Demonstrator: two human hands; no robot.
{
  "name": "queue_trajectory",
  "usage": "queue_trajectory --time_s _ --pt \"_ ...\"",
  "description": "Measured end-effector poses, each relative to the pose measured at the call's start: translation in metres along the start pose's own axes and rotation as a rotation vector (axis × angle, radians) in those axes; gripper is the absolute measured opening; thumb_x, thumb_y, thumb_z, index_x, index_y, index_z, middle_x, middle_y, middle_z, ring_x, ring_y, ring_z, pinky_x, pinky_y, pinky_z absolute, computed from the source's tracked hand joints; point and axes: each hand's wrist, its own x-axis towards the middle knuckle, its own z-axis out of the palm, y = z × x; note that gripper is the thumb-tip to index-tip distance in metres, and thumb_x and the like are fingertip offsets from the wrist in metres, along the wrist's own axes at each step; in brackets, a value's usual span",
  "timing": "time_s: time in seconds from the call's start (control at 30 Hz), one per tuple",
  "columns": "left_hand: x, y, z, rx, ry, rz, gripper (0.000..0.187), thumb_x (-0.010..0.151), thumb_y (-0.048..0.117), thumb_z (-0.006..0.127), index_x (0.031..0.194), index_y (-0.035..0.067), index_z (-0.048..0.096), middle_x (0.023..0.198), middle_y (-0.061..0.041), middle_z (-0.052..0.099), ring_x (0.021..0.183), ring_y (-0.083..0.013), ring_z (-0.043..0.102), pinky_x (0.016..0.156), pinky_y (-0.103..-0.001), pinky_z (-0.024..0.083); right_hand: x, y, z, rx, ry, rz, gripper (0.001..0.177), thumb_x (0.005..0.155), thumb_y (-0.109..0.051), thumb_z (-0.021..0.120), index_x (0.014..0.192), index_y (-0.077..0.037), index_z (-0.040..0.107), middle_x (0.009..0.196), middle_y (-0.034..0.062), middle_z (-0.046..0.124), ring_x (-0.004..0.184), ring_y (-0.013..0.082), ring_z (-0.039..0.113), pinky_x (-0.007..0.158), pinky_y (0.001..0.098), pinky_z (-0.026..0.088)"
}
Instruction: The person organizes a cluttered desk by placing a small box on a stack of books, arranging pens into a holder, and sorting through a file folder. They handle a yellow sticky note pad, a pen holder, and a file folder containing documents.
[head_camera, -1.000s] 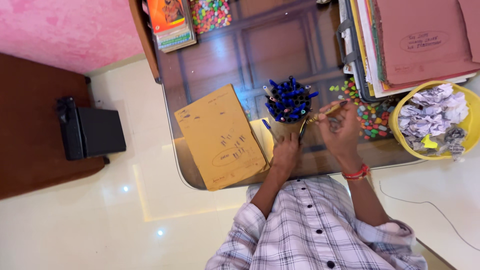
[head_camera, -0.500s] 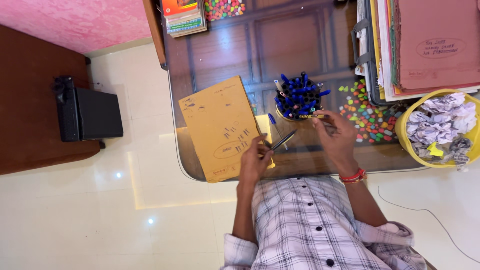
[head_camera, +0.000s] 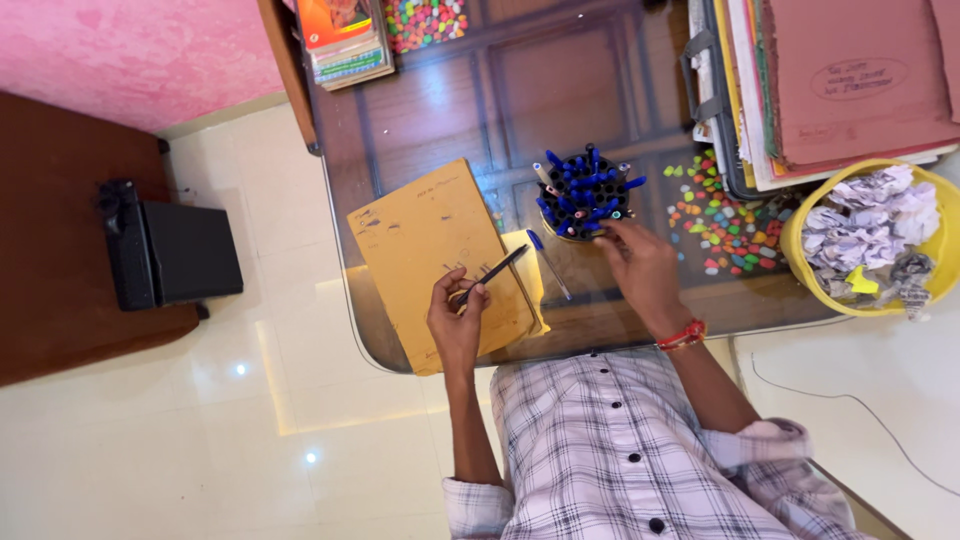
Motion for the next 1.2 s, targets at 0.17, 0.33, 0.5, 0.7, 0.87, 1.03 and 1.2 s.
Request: queue_trajectory --time_s 0.17,0.33,0.5,0.7,0.87,1.03,1.2 --pt "0.003 -0.007 0.02 -0.373 -0.026 -0.11 0.031 0.093 0.0 0.071 0.121 -0.004 0.06 0.102 -0.014 0.073 0.084 -0.0162 0.072 0.079 -0.03 0.064 -0.008 -0.007 0.0 0.139 0.122 0.041 0.018 0.094 -0.005 0.076 0.111 0.0 0.071 0.095 0.0132 0.074 0.079 0.0217 0.074 0.066 0.0324 0.058" --pt "0.01 -0.015 0.03 -0.374 -0.104 -0.198 0.031 0.094 -0.001 0.071 0.123 -0.005 0.064 0.106 -0.015 0.075 0.085 -0.0169 0.074 0.077 -0.027 0.062 -0.005 -0.001 0.004 0.023 0.054 0.001 0.011 0.093 -0.006 0.078 0.102 -0.001 0.075 0.092 0.0139 0.074 0.071 0.0227 0.07 0.062 0.0321 0.054" --pt "0.017 -0.026 0.045 -0.578 -0.207 -0.4 0.033 0.094 0.004 0.069 0.126 -0.004 0.064 0.111 -0.015 0.076 0.088 -0.0173 0.075 0.075 -0.024 0.063 -0.023 0.011 0.004 0.332 -0.103 0.208 0.015 0.095 -0.008 0.075 0.105 0.003 0.074 0.088 0.0111 0.073 0.067 0.0132 0.065 0.058 0.0279 0.051" --pt "-0.003 -0.039 0.094 -0.467 -0.461 -0.518 0.035 0.1 0.013 0.067 0.132 -0.003 0.065 0.103 -0.015 0.076 0.084 -0.018 0.075 0.07 -0.025 0.062 -0.041 0.022 0.009 0.803 0.014 0.215 0.029 0.104 -0.012 0.065 0.128 0.004 0.064 0.109 0.0066 0.075 0.091 0.0082 0.072 0.077 0.0219 0.06" --pt "-0.009 -0.028 0.107 0.127 -0.542 -0.212 0.03 0.1 0.018 0.066 0.125 0.002 0.065 0.099 -0.016 0.077 0.084 -0.022 0.075 0.065 -0.033 0.059 -0.018 0.021 -0.014 0.577 0.211 0.159 0.023 0.105 -0.004 0.07 0.126 0.004 0.067 0.107 0.0097 0.075 0.089 0.01 0.071 0.077 0.023 0.059" --pt "0.011 -0.05 0.099 0.687 -0.324 0.24 0.018 0.095 0.021 0.068 0.101 0.004 0.069 0.093 -0.02 0.075 0.082 -0.0387 0.071 0.071 -0.049 0.056 0.029 0.001 -0.036 0.486 0.353 0.076 0.031 0.104 -0.006 0.072 0.129 0.002 0.057 0.108 0.0076 0.076 0.091 0.0079 0.072 0.077 0.0201 0.058" --pt "0.028 -0.093 0.098 0.9 -0.296 0.173 0.027 0.093 0.033 0.072 0.089 0.007 0.068 0.086 -0.021 0.073 0.08 -0.0425 0.07 0.072 -0.053 0.055 0.047 -0.005 -0.029 0.188 0.293 0.082 0.027 0.101 -0.006 0.077 0.124 0.0 0.065 0.1 0.0096 0.077 0.086 0.0129 0.075 0.072 0.0244 0.057"
